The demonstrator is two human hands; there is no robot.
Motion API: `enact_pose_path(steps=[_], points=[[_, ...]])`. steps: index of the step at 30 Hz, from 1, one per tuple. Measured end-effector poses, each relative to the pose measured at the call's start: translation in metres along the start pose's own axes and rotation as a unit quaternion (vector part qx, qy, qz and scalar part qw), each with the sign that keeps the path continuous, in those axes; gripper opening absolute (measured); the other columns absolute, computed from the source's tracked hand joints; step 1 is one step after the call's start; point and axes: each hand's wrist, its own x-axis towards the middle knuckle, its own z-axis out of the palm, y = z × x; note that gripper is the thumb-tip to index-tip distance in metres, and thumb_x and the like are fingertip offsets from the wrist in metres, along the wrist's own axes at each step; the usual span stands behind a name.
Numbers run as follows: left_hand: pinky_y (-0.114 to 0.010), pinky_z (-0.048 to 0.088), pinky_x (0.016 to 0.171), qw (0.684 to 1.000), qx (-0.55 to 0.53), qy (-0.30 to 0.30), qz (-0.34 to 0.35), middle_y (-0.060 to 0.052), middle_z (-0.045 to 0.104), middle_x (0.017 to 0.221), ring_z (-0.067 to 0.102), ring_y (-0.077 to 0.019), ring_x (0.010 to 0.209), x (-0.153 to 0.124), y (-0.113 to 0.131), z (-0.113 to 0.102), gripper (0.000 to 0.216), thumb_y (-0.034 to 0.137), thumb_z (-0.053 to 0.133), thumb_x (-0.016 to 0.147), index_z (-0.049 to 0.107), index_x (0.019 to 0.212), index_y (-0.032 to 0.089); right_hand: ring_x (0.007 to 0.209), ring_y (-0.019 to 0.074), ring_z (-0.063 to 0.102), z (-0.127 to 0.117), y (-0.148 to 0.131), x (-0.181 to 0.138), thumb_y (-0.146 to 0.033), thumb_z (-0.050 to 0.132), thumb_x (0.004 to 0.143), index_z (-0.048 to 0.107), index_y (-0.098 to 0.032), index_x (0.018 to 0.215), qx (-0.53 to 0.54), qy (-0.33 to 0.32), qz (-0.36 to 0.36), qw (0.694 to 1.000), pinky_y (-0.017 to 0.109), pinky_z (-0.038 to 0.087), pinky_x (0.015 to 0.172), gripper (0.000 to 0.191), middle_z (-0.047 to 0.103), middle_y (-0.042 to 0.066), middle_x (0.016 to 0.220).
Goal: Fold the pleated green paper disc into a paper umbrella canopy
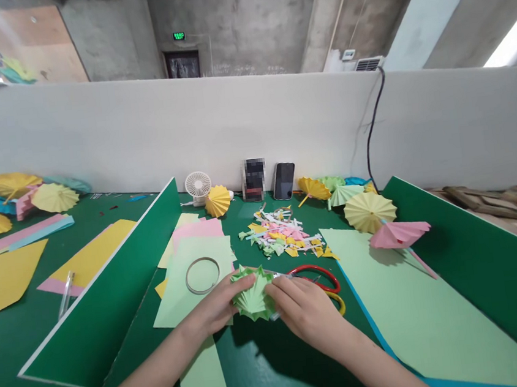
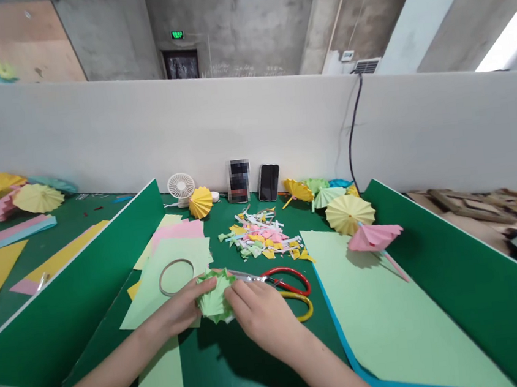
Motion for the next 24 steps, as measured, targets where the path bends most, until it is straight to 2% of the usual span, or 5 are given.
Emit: enact_pose_path(steps=[4, 7, 18, 22, 24], points=[[-0.023, 0.044, 0.066, 1.0, 0.001, 0.015, 0.004, -0.004, 0.064, 0.082, 0.059, -0.015, 0.075, 0.0, 0.0, -0.001, 0.028, 0.035, 0.064, 0.071, 0.062, 0.092, 0.016, 0.065, 0.0163, 0.055, -0.001, 0.003, -0.005, -0.006, 0.035, 0.078, 0.053, -0.011, 0.096, 0.045, 0.024, 0.059, 0.997, 0.026, 0.045, 0.054, 0.027, 0.058, 0.01, 0.079], [-0.023, 0.044, 0.066, 1.0, 0.006, 0.011, 0.003, -0.004, 0.064, 0.083, 0.059, -0.0147, 0.075, 0.0, 0.0, 0.0, 0.028, 0.034, 0.064, 0.071, 0.061, 0.093, 0.017, 0.062, 0.0143, 0.053, 0.0, 0.002, -0.007, -0.005, 0.036, 0.078, 0.055, -0.014, 0.09, 0.063, 0.008, 0.076, 0.995, 0.024, 0.043, 0.052, 0.024, 0.056, 0.008, 0.077], [-0.018, 0.043, 0.06, 1.0, 0.012, -0.006, -0.007, -0.002, 0.065, 0.083, 0.059, -0.0112, 0.07, -0.002, -0.002, 0.003, 0.031, 0.032, 0.068, 0.068, 0.062, 0.095, 0.018, 0.053, 0.0142, 0.051, 0.002, -0.007, -0.005, -0.008, 0.032, 0.083, 0.056, -0.014, 0.08, 0.007, -0.024, -0.02, 0.999, 0.025, 0.038, 0.048, 0.024, 0.055, 0.004, 0.065], [-0.019, 0.043, 0.06, 1.0, 0.016, -0.003, -0.009, -0.004, 0.065, 0.084, 0.059, -0.0127, 0.071, -0.002, -0.003, 0.003, 0.036, 0.034, 0.068, 0.067, 0.062, 0.097, 0.016, 0.054, 0.0148, 0.052, 0.002, -0.007, -0.006, -0.008, 0.032, 0.083, 0.055, -0.012, 0.082, 0.011, -0.02, -0.024, 0.999, 0.026, 0.04, 0.048, 0.024, 0.057, 0.005, 0.066], [-0.02, 0.044, 0.061, 1.0, 0.014, 0.0, -0.007, -0.004, 0.065, 0.085, 0.06, -0.0131, 0.072, -0.001, -0.003, 0.002, 0.036, 0.034, 0.068, 0.068, 0.062, 0.098, 0.016, 0.057, 0.0156, 0.054, 0.002, -0.005, -0.008, -0.008, 0.032, 0.083, 0.054, -0.012, 0.087, 0.018, 0.001, -0.007, 1.0, 0.026, 0.043, 0.05, 0.023, 0.058, 0.006, 0.07]])
